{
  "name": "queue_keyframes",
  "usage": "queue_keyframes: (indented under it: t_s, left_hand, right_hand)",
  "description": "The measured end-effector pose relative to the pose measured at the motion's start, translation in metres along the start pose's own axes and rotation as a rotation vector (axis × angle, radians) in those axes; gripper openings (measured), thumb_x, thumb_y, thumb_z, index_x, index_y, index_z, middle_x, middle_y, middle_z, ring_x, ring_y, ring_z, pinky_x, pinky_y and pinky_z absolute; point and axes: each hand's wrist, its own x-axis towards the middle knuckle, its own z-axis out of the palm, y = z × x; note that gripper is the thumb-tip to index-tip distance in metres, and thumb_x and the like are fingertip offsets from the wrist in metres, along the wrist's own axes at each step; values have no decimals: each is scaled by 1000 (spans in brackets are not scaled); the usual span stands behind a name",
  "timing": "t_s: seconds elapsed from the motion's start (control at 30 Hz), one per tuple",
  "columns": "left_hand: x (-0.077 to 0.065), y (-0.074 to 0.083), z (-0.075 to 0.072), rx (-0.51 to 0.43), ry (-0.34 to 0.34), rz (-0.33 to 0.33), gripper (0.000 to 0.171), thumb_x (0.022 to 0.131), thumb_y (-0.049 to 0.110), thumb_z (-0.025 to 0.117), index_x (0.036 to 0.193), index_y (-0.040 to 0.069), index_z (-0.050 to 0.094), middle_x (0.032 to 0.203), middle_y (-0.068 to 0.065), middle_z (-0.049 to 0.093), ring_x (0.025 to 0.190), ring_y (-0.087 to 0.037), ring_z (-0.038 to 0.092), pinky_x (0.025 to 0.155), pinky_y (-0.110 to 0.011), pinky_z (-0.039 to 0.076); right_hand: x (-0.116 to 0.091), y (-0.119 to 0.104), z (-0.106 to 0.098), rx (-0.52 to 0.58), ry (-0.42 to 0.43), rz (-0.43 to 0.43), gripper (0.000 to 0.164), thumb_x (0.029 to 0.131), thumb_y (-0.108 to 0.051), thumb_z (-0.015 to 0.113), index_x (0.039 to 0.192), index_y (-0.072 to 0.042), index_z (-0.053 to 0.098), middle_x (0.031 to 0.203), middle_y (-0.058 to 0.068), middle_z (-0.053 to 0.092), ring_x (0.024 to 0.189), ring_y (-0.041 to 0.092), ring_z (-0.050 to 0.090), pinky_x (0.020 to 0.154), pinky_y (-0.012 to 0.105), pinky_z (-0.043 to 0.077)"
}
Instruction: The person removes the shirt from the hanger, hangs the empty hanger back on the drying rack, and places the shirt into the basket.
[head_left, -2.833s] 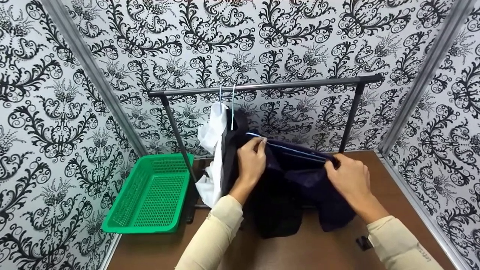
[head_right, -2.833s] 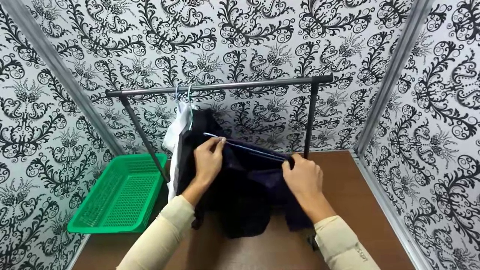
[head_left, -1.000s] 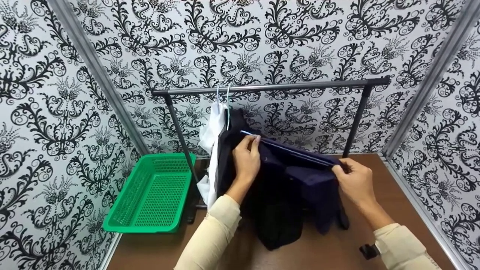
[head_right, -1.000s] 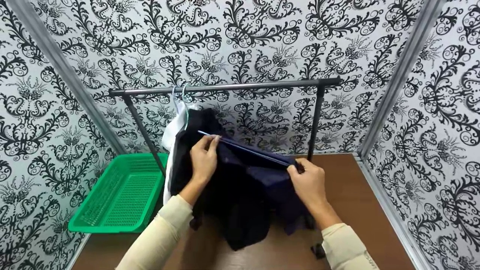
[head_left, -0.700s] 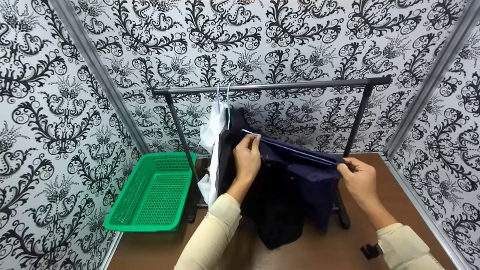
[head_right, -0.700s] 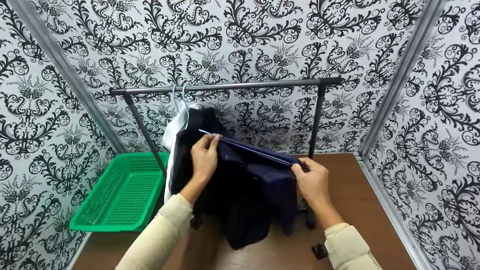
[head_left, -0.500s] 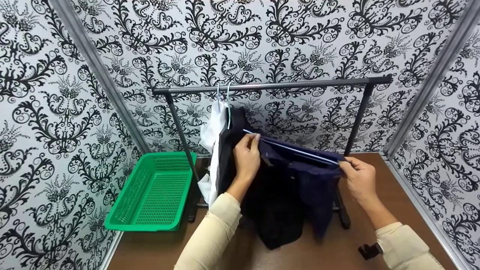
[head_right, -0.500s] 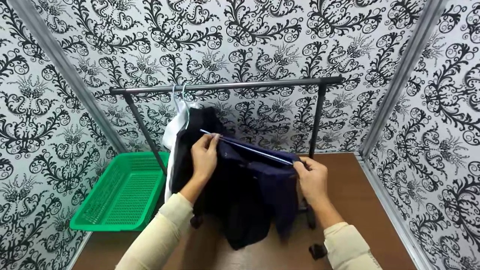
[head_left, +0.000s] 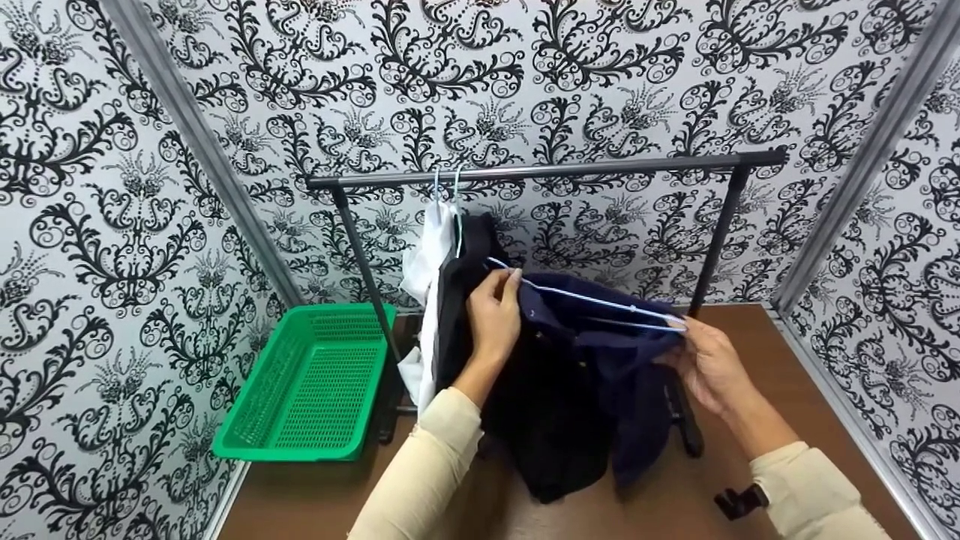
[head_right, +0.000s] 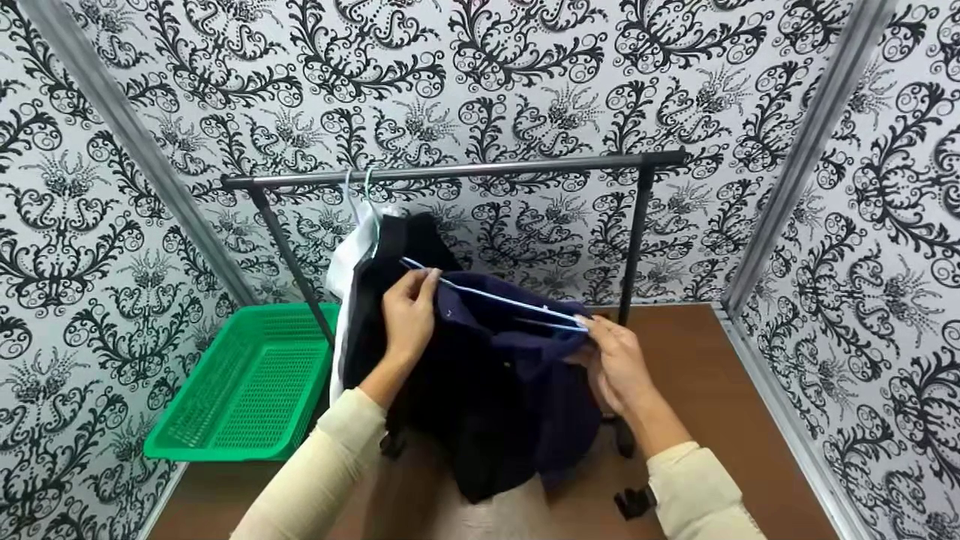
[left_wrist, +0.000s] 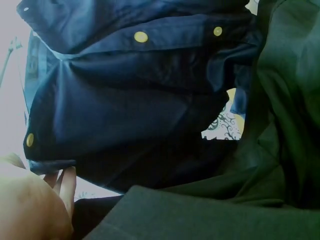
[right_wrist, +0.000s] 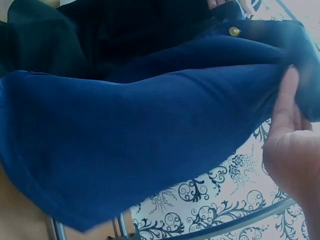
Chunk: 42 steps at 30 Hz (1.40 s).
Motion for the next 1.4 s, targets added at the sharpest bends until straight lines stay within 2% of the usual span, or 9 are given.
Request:
queue_keyframes:
  t_s: [0.23,0.4,0.57,0.67,0.8,0.9,1.13,1.3,1.4]
  left_hand:
    - [-3,1,2,15,-4,-3,18,103,19,71,100,5,81,93,-7,82,78,-11,68,75,-27,57]
    - [-7,-1,5,86,-12,103,17,103,21,71,100,7,81,93,-6,83,80,-15,73,78,-30,60]
    - [-11,-2,7,195,26,254,18,103,19,72,100,4,81,95,-8,83,87,-21,79,83,-34,63]
    - [-12,-1,8,227,28,296,18,103,18,71,100,3,81,94,-9,82,88,-23,79,84,-35,63]
    - [-14,2,10,254,17,311,18,103,18,71,100,4,81,92,-9,81,86,-24,78,83,-35,63]
    - [-15,5,13,290,21,316,17,103,19,72,100,5,81,90,-8,80,84,-23,77,82,-35,62]
    - [-18,13,19,314,35,312,18,103,21,72,99,5,81,89,-7,77,80,-22,75,78,-33,61]
    - [-22,18,24,317,28,314,14,101,18,74,97,7,81,88,-5,76,77,-21,73,76,-34,60]
    - [-25,21,25,316,13,319,13,101,19,74,97,9,81,88,-4,75,78,-20,73,76,-33,60]
  right_hand:
    - [1,0,1,-138,177,71,19,112,-18,56,109,-14,74,93,-4,81,77,8,75,73,28,63]
    - [0,-7,1,-212,215,126,11,110,-19,61,114,-11,68,99,-8,78,82,3,71,76,20,60]
    - [-2,-11,-2,-371,171,180,29,112,-20,56,135,-4,56,111,-8,74,95,2,71,85,19,60]
    - [-4,-13,-1,-592,156,178,46,112,-26,56,146,5,49,124,4,73,98,-6,68,90,16,58]
    - [-11,-17,9,-982,212,72,47,111,-35,57,143,0,62,136,18,72,98,-12,60,88,10,50]
    - [-15,-15,22,-1168,280,-42,38,109,-35,60,132,-7,72,125,16,76,95,0,61,83,15,47]
    - [-16,-1,49,-1348,254,-375,19,100,-15,71,113,-4,79,114,17,79,111,40,69,99,55,51]
    - [-15,14,59,-1495,251,-534,15,98,-14,73,104,-1,79,101,17,80,96,41,71,83,54,51]
    - [-13,22,65,-1513,281,-584,18,98,-17,76,105,-1,79,98,17,81,86,40,72,77,52,53]
